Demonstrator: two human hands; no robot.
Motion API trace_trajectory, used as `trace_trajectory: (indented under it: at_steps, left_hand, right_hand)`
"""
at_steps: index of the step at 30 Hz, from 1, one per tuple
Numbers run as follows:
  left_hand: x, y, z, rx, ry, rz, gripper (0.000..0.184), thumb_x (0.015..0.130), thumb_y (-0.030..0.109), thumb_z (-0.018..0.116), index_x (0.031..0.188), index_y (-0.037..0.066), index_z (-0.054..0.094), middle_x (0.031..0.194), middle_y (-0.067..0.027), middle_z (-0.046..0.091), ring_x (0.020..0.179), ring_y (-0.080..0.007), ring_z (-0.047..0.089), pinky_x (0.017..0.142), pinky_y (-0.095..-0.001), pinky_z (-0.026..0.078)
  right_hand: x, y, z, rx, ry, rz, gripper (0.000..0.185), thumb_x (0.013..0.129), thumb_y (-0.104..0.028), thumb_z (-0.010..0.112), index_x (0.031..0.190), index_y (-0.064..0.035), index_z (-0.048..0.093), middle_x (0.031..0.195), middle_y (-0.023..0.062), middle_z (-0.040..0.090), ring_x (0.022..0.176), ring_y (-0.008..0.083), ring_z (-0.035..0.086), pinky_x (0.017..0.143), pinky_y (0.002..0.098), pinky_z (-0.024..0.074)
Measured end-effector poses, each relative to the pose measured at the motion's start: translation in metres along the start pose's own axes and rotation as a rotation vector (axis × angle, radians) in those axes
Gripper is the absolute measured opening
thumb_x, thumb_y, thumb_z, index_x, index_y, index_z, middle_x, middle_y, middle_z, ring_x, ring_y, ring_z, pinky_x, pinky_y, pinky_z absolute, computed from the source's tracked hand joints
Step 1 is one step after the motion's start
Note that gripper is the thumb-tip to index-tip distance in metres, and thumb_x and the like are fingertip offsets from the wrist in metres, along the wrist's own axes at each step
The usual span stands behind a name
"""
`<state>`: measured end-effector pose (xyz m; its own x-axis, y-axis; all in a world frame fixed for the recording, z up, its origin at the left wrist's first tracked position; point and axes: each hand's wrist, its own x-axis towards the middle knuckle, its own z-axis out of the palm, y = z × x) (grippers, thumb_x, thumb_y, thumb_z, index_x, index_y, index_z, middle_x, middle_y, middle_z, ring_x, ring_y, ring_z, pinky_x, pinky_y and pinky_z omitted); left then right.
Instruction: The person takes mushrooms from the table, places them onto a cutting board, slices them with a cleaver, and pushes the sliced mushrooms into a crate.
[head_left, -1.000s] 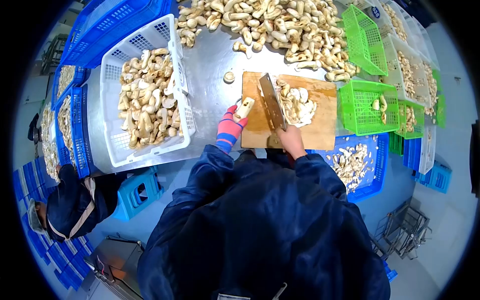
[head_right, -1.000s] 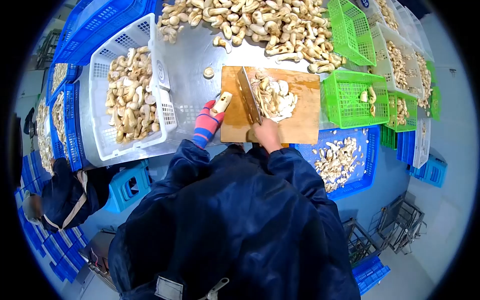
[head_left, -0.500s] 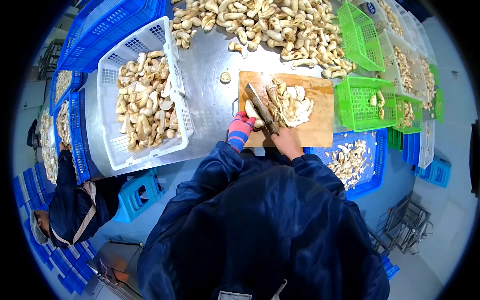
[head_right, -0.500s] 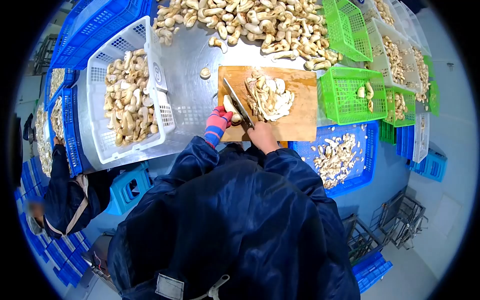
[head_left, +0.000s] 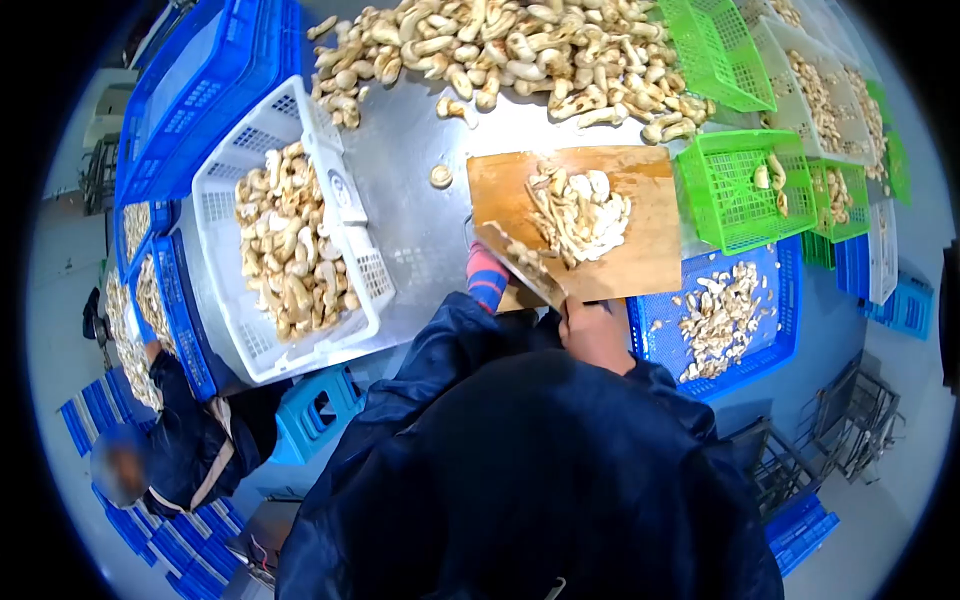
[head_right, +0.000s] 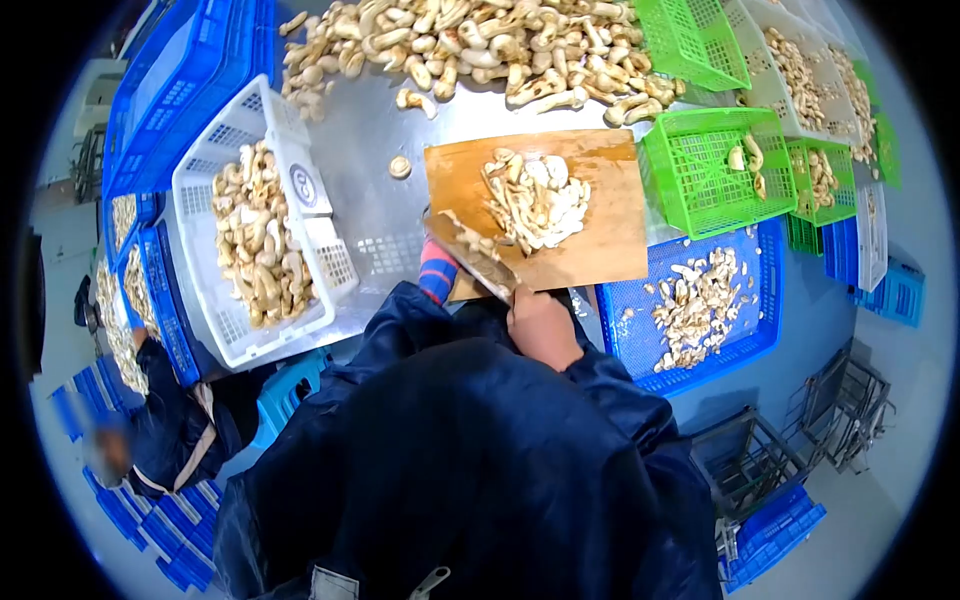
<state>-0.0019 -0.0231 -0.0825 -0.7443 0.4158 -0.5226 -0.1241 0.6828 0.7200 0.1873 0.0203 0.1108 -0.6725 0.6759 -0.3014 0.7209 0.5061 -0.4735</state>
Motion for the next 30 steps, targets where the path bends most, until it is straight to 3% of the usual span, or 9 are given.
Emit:
trace_trajectory:
  at_steps: [3,12,14,15,18,19,22,26,30]
  left_hand:
    - [-0.007,0.018,-0.004,-0.326,-0.108,-0.197,0.036,0.070,0.015,0.065,0.099,0.000,0.049,0.089,-0.0194,0.060,0.076,-0.0295,0.062,0.064,-0.0375,0.052]
    - [-0.022,0.043,-0.009,-0.596,-0.092,-0.353,0.032,0.072,0.003,0.062,0.097,0.000,0.042,0.087,-0.0215,0.057,0.069,-0.0293,0.062,0.053,-0.0380,0.055]
    - [-0.025,0.053,-0.012,-0.504,-0.114,-0.336,0.032,0.072,0.001,0.061,0.097,0.000,0.040,0.087,-0.0219,0.056,0.068,-0.0293,0.062,0.051,-0.0381,0.055]
    - [-0.024,0.054,-0.015,-0.328,-0.155,-0.291,0.033,0.074,0.003,0.061,0.094,0.001,0.034,0.086,-0.0212,0.053,0.065,-0.0307,0.061,0.042,-0.0391,0.054]
    - [-0.025,0.055,-0.013,-0.367,-0.121,-0.300,0.034,0.073,0.000,0.060,0.094,0.001,0.034,0.086,-0.0216,0.053,0.065,-0.0309,0.061,0.042,-0.0389,0.054]
    - [-0.024,0.050,-0.010,-0.392,-0.099,-0.309,0.024,0.079,0.004,0.055,0.098,0.002,0.041,0.088,-0.0191,0.056,0.072,-0.0285,0.061,0.053,-0.0387,0.056]
    - [-0.010,0.024,-0.003,-0.493,-0.171,-0.301,0.017,0.085,0.014,0.044,0.098,0.004,0.048,0.094,-0.0145,0.058,0.081,-0.0264,0.060,0.066,-0.0365,0.052]
    - [0.047,-0.059,0.012,-0.629,-0.265,-0.286,0.034,0.092,0.027,0.031,0.099,0.007,0.058,0.103,-0.0084,0.061,0.092,-0.0235,0.059,0.082,-0.0336,0.047]
    - [0.013,-0.011,-0.001,-0.540,-0.238,-0.257,0.018,0.082,0.009,0.047,0.100,0.004,0.049,0.094,-0.0134,0.059,0.078,-0.0275,0.061,0.061,-0.0380,0.052]
  right_hand:
    - [-0.007,0.006,-0.008,0.016,-0.087,0.056,0.017,0.074,-0.013,0.056,0.078,0.0030,0.054,0.062,0.0232,0.059,0.057,0.0365,0.061,0.053,0.0443,0.0504]
    - [0.016,0.023,0.006,0.101,-0.108,0.086,0.015,0.075,-0.011,0.050,0.074,0.0025,0.058,0.067,0.0241,0.059,0.063,0.0382,0.061,0.059,0.0454,0.0500]
    - [0.045,0.029,0.031,0.107,-0.182,0.101,0.017,0.075,-0.011,0.049,0.074,0.0022,0.059,0.068,0.0240,0.060,0.066,0.0389,0.060,0.061,0.0461,0.0494]
    - [0.052,0.029,0.029,0.116,-0.190,0.099,0.018,0.075,-0.012,0.048,0.075,0.0022,0.059,0.069,0.0239,0.060,0.067,0.0389,0.060,0.062,0.0462,0.0493]
    - [0.059,0.025,0.017,0.149,-0.182,0.058,0.019,0.075,-0.013,0.048,0.075,0.0022,0.060,0.070,0.0239,0.060,0.069,0.0391,0.060,0.063,0.0460,0.0491]
    - [0.049,0.024,0.005,0.164,-0.159,0.030,0.019,0.075,-0.012,0.048,0.076,0.0021,0.060,0.069,0.0241,0.060,0.069,0.0393,0.060,0.063,0.0458,0.0492]
    - [0.019,0.017,-0.016,0.147,-0.151,0.061,0.017,0.074,-0.009,0.048,0.079,0.0021,0.060,0.070,0.0242,0.060,0.068,0.0386,0.061,0.063,0.0449,0.0499]
    - [0.009,0.016,-0.030,0.105,-0.233,0.152,0.016,0.074,-0.007,0.049,0.080,0.0028,0.059,0.071,0.0243,0.060,0.069,0.0381,0.061,0.063,0.0454,0.0491]
    - [0.014,0.016,-0.031,0.152,-0.237,0.150,0.015,0.073,-0.006,0.048,0.080,0.0031,0.059,0.073,0.0250,0.060,0.072,0.0389,0.060,0.066,0.0456,0.0484]
